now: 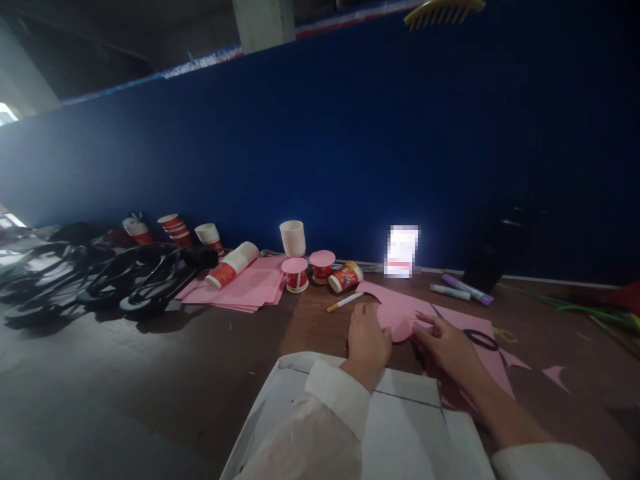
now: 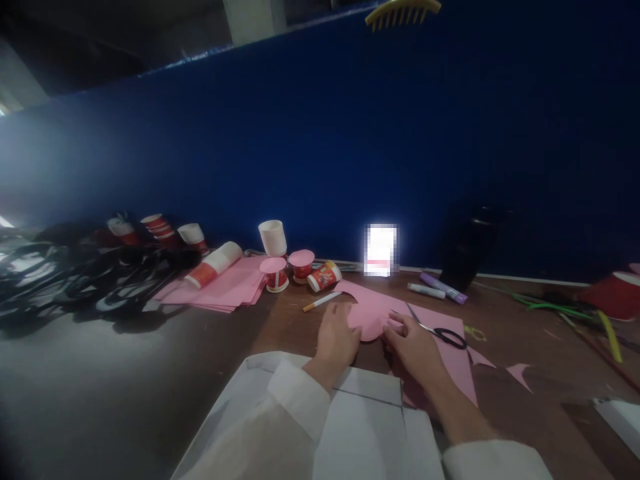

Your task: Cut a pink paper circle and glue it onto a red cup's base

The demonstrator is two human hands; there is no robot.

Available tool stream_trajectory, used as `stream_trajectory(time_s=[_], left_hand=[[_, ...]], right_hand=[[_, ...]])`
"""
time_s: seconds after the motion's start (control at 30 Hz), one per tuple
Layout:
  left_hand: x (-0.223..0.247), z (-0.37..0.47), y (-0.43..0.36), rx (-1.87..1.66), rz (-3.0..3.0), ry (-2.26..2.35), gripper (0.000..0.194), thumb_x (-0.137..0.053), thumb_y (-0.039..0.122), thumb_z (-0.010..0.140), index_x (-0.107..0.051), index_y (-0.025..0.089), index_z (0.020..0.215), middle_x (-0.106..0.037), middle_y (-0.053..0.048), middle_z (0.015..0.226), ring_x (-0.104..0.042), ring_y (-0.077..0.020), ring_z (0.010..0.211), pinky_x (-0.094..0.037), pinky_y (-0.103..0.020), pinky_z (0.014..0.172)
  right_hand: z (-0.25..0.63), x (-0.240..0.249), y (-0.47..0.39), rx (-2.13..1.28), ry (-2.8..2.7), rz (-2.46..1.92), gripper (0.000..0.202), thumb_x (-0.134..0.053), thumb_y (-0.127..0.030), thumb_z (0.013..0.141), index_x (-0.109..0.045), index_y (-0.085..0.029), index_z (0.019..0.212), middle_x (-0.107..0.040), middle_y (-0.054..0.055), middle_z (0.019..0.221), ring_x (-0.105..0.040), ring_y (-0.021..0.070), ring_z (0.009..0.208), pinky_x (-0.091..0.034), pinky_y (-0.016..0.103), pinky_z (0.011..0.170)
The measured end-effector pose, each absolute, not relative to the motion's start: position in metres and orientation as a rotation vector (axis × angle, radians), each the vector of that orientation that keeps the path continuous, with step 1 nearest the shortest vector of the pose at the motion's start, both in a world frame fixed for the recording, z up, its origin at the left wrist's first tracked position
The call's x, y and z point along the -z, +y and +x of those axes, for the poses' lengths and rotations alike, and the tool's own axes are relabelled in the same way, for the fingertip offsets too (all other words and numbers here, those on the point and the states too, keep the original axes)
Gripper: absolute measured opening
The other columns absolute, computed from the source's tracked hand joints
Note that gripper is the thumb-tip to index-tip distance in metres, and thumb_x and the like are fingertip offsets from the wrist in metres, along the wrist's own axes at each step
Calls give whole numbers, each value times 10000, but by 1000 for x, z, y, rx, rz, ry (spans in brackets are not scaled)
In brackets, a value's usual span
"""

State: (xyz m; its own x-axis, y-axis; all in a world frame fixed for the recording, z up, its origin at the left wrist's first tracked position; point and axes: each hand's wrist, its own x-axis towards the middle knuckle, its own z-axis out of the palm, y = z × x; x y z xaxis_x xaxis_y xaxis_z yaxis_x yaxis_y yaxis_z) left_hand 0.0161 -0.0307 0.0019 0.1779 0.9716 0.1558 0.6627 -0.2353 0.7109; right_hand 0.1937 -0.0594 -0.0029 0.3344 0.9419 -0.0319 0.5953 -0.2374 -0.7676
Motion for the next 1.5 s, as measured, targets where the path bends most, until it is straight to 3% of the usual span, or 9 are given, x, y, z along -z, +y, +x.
stream_trajectory(time_s=[0.13, 0.3, 0.5, 0.67, 0.77, 1.0, 1.3, 1.5], left_hand=[[7, 17, -29, -767, 2172, 1446, 283, -570, 183, 914, -712, 162, 1157, -671, -127, 1215, -578, -273, 1177, -439, -390, 1059], [9, 17, -28, -633, 2247, 1492, 263, -554, 168, 908, -723, 153, 1110, -690, -122, 1112, -595, -272, 1085, -464, -398, 989], [-6, 9, -36, -601, 2497, 1370, 261, -499, 175, 951, -734, 174, 1066, -656, -120, 1196, -545, -269, 1150, -468, -386, 1000], [-17, 5, -42, -232, 2697, 1187, 277, -463, 132, 957, -730, 129, 1029, -695, -119, 1111, -585, -267, 1073, -499, -382, 931], [-20, 6, -43, -167, 2706, 1184, 279, -465, 111, 948, -725, 115, 1049, -698, -128, 1110, -604, -265, 1059, -497, -373, 922], [-16, 6, -43, -238, 2698, 1186, 264, -479, 137, 948, -724, 125, 1045, -691, -140, 1099, -599, -282, 1058, -484, -384, 924], [-17, 6, -45, -243, 2702, 1237, 273, -496, 229, 972, -733, 132, 1067, -665, -156, 1126, -591, -303, 1084, -484, -415, 918], [-23, 6, -48, -217, 2661, 1298, 277, -491, 210, 960, -741, 121, 1040, -661, -173, 1140, -588, -313, 1101, -481, -424, 920]], right_hand=[[194, 4, -56, -615, -1379, -1993, 589, -560, -476, 819, -716, -137, 1275, -767, 60, 722, -728, 249, 706, -507, 333, 670], [198, 2, -57, -526, -1411, -2035, 547, -551, -450, 815, -746, -155, 1232, -801, 99, 885, -740, 268, 811, -518, 347, 747], [218, -4, -65, -584, -1310, -2096, 573, -500, -475, 870, -679, -159, 1314, -796, 80, 900, -704, 226, 631, -515, 338, 670], [219, -8, -67, -378, -1489, -2268, 542, -484, -446, 894, -703, -173, 1308, -797, 137, 1099, -739, 318, 991, -512, 380, 833], [213, -9, -68, -328, -1561, -2288, 544, -491, -445, 898, -703, -178, 1322, -791, 147, 1140, -725, 343, 1064, -510, 397, 859], [210, -2, -64, -510, -1552, -2094, 545, -573, -494, 836, -750, -161, 1229, -815, 127, 1004, -754, 314, 937, -535, 371, 784], [205, -11, -70, -805, -1526, -1978, 409, -562, -577, 824, -754, -219, 781, -726, 56, 638, -660, 214, 592, -449, 301, 532], [202, -12, -68, -800, -1480, -1953, 380, -556, -558, 815, -707, -233, 688, -714, 43, 626, -668, 218, 620, -454, 307, 570]])
